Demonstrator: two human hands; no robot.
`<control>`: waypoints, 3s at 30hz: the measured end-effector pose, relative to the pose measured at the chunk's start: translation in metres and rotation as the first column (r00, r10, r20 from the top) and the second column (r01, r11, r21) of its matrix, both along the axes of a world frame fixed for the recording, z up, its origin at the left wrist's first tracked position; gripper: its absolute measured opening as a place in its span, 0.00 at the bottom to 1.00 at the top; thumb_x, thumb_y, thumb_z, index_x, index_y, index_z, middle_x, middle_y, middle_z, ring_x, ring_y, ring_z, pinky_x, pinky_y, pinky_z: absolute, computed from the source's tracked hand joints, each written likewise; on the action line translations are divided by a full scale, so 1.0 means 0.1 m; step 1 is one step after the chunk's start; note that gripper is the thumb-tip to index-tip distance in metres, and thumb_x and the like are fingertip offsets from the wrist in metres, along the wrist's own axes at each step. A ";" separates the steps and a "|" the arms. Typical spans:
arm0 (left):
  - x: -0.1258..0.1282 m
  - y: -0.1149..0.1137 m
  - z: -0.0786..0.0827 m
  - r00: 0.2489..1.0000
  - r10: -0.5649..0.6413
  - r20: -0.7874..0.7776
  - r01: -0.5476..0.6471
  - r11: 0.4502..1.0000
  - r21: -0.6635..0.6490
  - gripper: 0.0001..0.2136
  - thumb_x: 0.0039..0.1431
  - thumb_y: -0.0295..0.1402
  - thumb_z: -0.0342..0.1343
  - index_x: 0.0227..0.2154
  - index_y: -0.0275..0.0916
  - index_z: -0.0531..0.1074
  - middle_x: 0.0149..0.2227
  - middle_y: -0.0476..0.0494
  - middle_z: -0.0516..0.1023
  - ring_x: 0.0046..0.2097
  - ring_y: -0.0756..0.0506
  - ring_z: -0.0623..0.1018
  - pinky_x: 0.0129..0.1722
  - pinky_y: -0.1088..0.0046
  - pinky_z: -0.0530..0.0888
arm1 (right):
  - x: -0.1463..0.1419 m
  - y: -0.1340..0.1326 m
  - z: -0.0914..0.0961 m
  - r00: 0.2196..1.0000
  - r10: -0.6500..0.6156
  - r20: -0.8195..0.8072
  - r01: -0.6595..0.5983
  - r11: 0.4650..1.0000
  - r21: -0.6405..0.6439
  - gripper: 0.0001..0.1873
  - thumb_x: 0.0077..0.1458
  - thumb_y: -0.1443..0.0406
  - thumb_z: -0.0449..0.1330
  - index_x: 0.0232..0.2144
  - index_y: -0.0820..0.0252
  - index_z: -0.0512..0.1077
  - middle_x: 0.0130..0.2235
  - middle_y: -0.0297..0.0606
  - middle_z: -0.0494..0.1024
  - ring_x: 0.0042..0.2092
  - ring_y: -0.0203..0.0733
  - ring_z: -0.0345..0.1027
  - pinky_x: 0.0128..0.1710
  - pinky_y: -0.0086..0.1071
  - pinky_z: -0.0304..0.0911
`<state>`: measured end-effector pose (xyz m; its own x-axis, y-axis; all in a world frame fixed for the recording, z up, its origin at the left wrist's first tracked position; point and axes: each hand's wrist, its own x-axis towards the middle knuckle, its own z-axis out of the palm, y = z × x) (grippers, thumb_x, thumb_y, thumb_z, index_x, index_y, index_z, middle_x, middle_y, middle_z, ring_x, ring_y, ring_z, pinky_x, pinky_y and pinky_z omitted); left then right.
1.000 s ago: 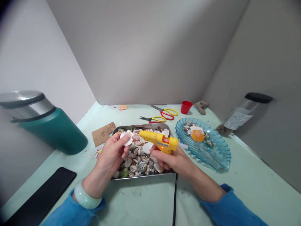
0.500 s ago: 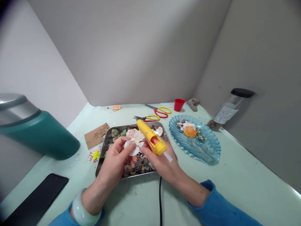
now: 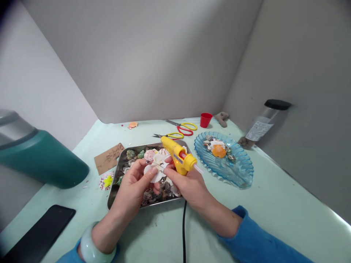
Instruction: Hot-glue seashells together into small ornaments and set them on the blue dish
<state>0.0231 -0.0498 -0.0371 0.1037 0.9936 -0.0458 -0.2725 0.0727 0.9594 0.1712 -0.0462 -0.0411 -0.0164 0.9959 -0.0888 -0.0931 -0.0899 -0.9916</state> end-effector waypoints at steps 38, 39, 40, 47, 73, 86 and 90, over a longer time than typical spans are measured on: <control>0.02 -0.03 -0.02 0.991 0.044 -0.130 -0.035 0.996 0.077 0.11 0.55 0.38 0.60 0.33 0.40 0.63 0.24 0.54 0.72 0.22 0.52 0.73 0.23 0.76 0.72 | -0.04 -0.05 0.11 0.999 -0.013 0.041 0.011 0.999 0.049 0.17 0.46 0.60 0.64 0.38 0.60 0.68 0.21 0.24 0.66 0.19 0.30 0.57 0.19 0.27 0.55; 0.02 -0.03 -0.01 0.991 0.039 -0.127 -0.030 0.997 0.072 0.11 0.54 0.38 0.60 0.33 0.40 0.63 0.24 0.55 0.71 0.22 0.52 0.72 0.22 0.77 0.71 | -0.03 -0.05 0.11 0.999 -0.014 0.045 0.012 0.999 0.048 0.17 0.46 0.60 0.64 0.37 0.60 0.68 0.21 0.24 0.66 0.19 0.30 0.57 0.19 0.27 0.55; 0.02 -0.03 -0.01 0.992 0.036 -0.123 -0.028 0.997 0.068 0.12 0.54 0.38 0.60 0.33 0.41 0.63 0.24 0.55 0.71 0.22 0.52 0.72 0.22 0.77 0.71 | -0.03 -0.05 0.11 0.999 -0.014 0.047 0.011 0.999 0.048 0.17 0.46 0.60 0.64 0.37 0.60 0.67 0.21 0.24 0.66 0.19 0.30 0.57 0.19 0.27 0.55; 0.01 -0.02 -0.03 0.997 0.027 -0.078 -0.021 0.997 0.069 0.12 0.54 0.37 0.61 0.32 0.40 0.63 0.25 0.56 0.70 0.22 0.54 0.72 0.22 0.78 0.70 | -0.02 -0.04 0.08 0.998 0.016 0.064 -0.020 0.998 0.067 0.15 0.47 0.62 0.63 0.37 0.61 0.68 0.22 0.24 0.66 0.20 0.29 0.57 0.20 0.27 0.54; -0.20 0.16 0.07 0.972 0.178 -0.154 -0.201 0.968 -0.153 0.10 0.52 0.39 0.57 0.32 0.39 0.65 0.16 0.59 0.64 0.14 0.58 0.56 0.13 0.83 0.49 | 0.29 0.13 0.01 0.909 0.400 0.117 -0.401 0.916 -0.013 0.15 0.53 0.57 0.62 0.37 0.63 0.71 0.21 0.28 0.65 0.21 0.30 0.56 0.21 0.26 0.52; -0.18 0.13 0.12 0.961 0.254 -0.106 -0.262 0.962 -0.071 0.16 0.50 0.40 0.60 0.36 0.38 0.64 0.16 0.60 0.65 0.14 0.58 0.56 0.14 0.84 0.50 | 0.29 0.14 0.02 0.894 0.412 0.177 -0.416 0.909 -0.015 0.06 0.51 0.61 0.63 0.32 0.56 0.75 0.20 0.30 0.66 0.21 0.35 0.57 0.20 0.29 0.54; -0.19 0.13 0.10 0.957 0.246 -0.153 -0.257 0.965 -0.058 0.13 0.51 0.39 0.59 0.34 0.38 0.64 0.15 0.59 0.65 0.14 0.58 0.56 0.14 0.84 0.50 | 0.28 0.14 0.02 0.897 0.411 0.161 -0.413 0.910 -0.020 0.07 0.52 0.60 0.62 0.33 0.57 0.74 0.20 0.29 0.66 0.21 0.34 0.57 0.21 0.29 0.55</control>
<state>0.0043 -0.0367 -0.0268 -0.1626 0.9795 -0.1188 -0.1519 0.0941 0.9839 0.1996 -0.0324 -0.0389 -0.4125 0.9042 -0.1106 0.1073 -0.0724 -0.9916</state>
